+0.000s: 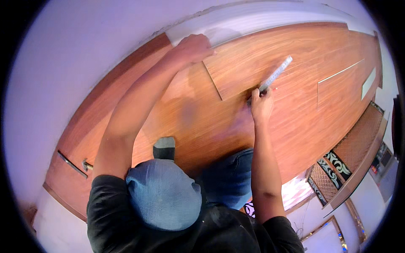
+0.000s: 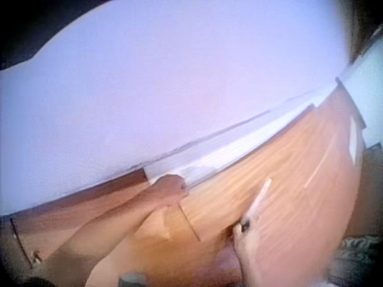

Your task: The person cuts a wooden plank on a table saw, then carries it to the installation site. They fit the plank into place, use a hammer and tapping block to secure it, and measure and mark the plank with a ruler and pencil.

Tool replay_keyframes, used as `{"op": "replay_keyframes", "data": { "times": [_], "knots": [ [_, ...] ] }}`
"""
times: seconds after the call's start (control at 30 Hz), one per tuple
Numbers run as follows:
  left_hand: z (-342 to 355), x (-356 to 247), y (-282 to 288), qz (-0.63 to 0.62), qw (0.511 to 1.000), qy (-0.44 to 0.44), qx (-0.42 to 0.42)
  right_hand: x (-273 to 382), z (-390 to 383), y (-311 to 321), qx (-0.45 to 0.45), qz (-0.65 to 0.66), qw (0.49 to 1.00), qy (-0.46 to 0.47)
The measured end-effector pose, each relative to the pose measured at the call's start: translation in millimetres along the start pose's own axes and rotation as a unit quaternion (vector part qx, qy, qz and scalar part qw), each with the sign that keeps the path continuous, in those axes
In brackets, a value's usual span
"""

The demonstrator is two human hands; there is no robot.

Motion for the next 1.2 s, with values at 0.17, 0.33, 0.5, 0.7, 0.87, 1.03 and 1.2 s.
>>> {"op": "replay_keyframes", "data": {
  "times": [0.17,0.33,0.5,0.7,0.87,1.03,1.2],
  "knots": [
    [-21,45,51,-0.009,0.986,-0.034,-0.163,57,17,-11,0.033,0.087,0.995,0.035],
    [-45,86,53,-0.023,0.987,0.067,-0.141,74,21,-15,-0.076,0.047,0.977,0.195],
    [-85,57,38,0.191,0.944,0.026,-0.267,69,37,-3,0.006,0.046,0.982,0.184],
    [2,-142,14,0.116,0.94,-0.234,-0.221,4,68,56,-0.03,0.001,0.977,0.211],
    [142,-265,-8,0.174,0.925,-0.239,-0.239,-76,133,134,-0.13,-0.108,0.958,0.231],
    [193,-291,-49,0.23,0.923,-0.187,-0.246,-250,238,237,-0.195,-0.211,0.957,0.05],
    [194,-287,-36,0.233,0.922,-0.184,-0.249,-344,393,327,-0.263,-0.205,0.942,-0.028]
  ]
}}
Point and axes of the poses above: each hand's wrist, its own z-axis towards the middle knuckle, its own y-axis out of the back of the hand, x = y × z, the point moved 7 cm from there along z, towards the middle knuckle, and after that the axes turned 3 degrees about x, right-handed, at the moved point
